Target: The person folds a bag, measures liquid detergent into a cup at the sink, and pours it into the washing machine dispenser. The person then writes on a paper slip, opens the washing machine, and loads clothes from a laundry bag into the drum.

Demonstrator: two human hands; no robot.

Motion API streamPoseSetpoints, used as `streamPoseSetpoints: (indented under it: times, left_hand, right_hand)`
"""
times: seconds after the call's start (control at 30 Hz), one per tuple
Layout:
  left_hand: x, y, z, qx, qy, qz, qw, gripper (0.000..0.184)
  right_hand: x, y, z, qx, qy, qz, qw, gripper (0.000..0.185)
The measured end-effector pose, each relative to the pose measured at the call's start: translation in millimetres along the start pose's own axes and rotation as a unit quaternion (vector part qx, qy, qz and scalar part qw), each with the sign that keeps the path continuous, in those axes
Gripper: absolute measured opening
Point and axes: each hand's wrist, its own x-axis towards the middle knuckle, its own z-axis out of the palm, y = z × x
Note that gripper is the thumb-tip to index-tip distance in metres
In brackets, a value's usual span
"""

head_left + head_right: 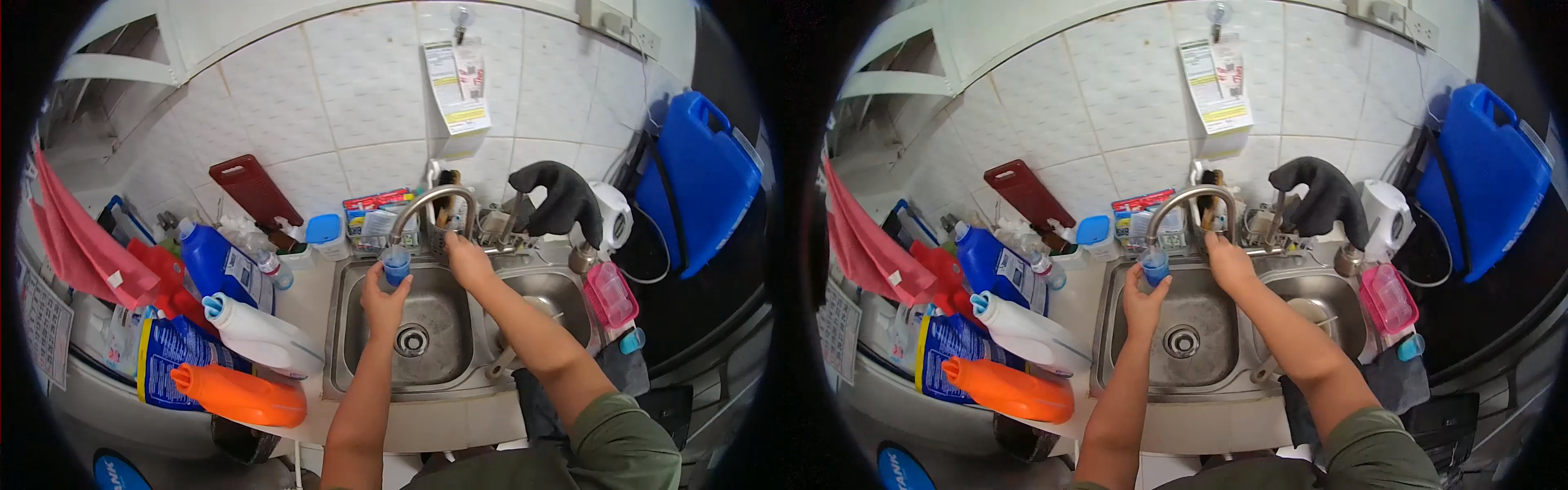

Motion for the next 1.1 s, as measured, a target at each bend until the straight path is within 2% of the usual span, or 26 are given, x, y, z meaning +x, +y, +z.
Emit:
streamPoseSetpoints:
  times: [0.07, 0.2, 0.27, 0.3, 0.33, 0.37, 0.4, 0.43, 0.47, 0.53, 0.6, 0.63, 0.7, 0.73, 0.83, 0.9, 0.93, 0.97, 1.07, 1.1]
  left_hand:
    - [-3, 2, 1, -0.006, -0.010, 0.001, 1.000, 0.058]
    - [-13, 14, 1, 0.000, -0.023, 0.014, 1.000, 0.056]
    - [-23, 23, -7, -0.034, -0.070, -0.001, 0.997, 0.054]
    - [-36, 30, -8, -0.049, -0.081, -0.011, 0.995, 0.053]
    - [-45, 36, -12, -0.060, -0.084, -0.019, 0.994, 0.053]
    - [-53, 39, -15, -0.069, -0.080, -0.027, 0.994, 0.052]
    - [-62, 40, -18, -0.080, -0.093, -0.036, 0.992, 0.052]
    - [-72, 42, -18, -0.089, -0.102, -0.043, 0.990, 0.053]
    - [-82, 46, -19, -0.098, -0.111, -0.050, 0.988, 0.053]
    - [-102, 51, -12, -0.131, -0.129, -0.073, 0.980, 0.053]
    - [-126, 67, -1, -0.181, -0.135, -0.123, 0.966, 0.053]
    - [-136, 61, 5, -0.143, -0.147, -0.101, 0.974, 0.053]
    - [-156, 42, 16, -0.065, -0.166, -0.060, 0.982, 0.053]
    - [-166, 40, 20, -0.069, -0.171, -0.056, 0.981, 0.054]
    - [-191, 56, 37, -0.104, -0.192, -0.065, 0.974, 0.052]
    - [-199, 60, 48, -0.154, -0.211, -0.091, 0.961, 0.048]
    - [-201, 59, 53, -0.137, -0.208, -0.078, 0.965, 0.052]
    - [-204, 56, 56, -0.118, -0.204, -0.068, 0.970, 0.055]
    - [-212, 59, 59, -0.072, -0.194, -0.039, 0.978, 0.060]
    - [-212, 61, 60, -0.060, -0.193, -0.028, 0.979, 0.061]
  right_hand:
    - [9, 5, 4, 0.012, 0.008, -0.004, 1.000, 0.021]
    - [-6, 18, 12, 0.082, 0.020, -0.054, 0.995, 0.012]
    - [-50, 9, -38, 0.084, -0.021, 0.000, 0.996, 0.018]
    - [-69, 26, -46, 0.052, -0.078, 0.052, 0.994, 0.025]
    - [-88, 60, -40, 0.027, -0.097, 0.094, 0.990, 0.025]
    - [-107, 85, -55, -0.053, -0.138, 0.156, 0.977, 0.025]
    - [-130, 123, -63, -0.069, -0.131, 0.180, 0.972, 0.026]
    - [-141, 160, -61, -0.117, -0.200, 0.281, 0.931, 0.031]
    - [-163, 174, -71, -0.186, -0.157, 0.251, 0.937, 0.031]
    - [-184, 201, -64, -0.181, -0.189, 0.313, 0.913, 0.029]
    - [-199, 236, -34, -0.095, -0.226, 0.344, 0.907, 0.031]
    - [-205, 250, -20, -0.054, -0.242, 0.356, 0.901, 0.032]
    - [-213, 247, -17, 0.011, -0.223, 0.356, 0.907, 0.035]
    - [-217, 243, -15, 0.043, -0.214, 0.355, 0.909, 0.036]
    - [-227, 197, -43, -0.097, -0.069, 0.357, 0.927, 0.037]
    - [-235, 207, -34, -0.114, -0.057, 0.358, 0.925, 0.036]
    - [-238, 216, -28, -0.124, -0.052, 0.358, 0.924, 0.035]
    - [-243, 238, -16, -0.086, -0.120, 0.338, 0.930, 0.032]
    - [-250, 241, -19, 0.044, -0.061, 0.318, 0.945, 0.027]
    - [-250, 230, -32, 0.092, -0.013, 0.291, 0.952, 0.020]
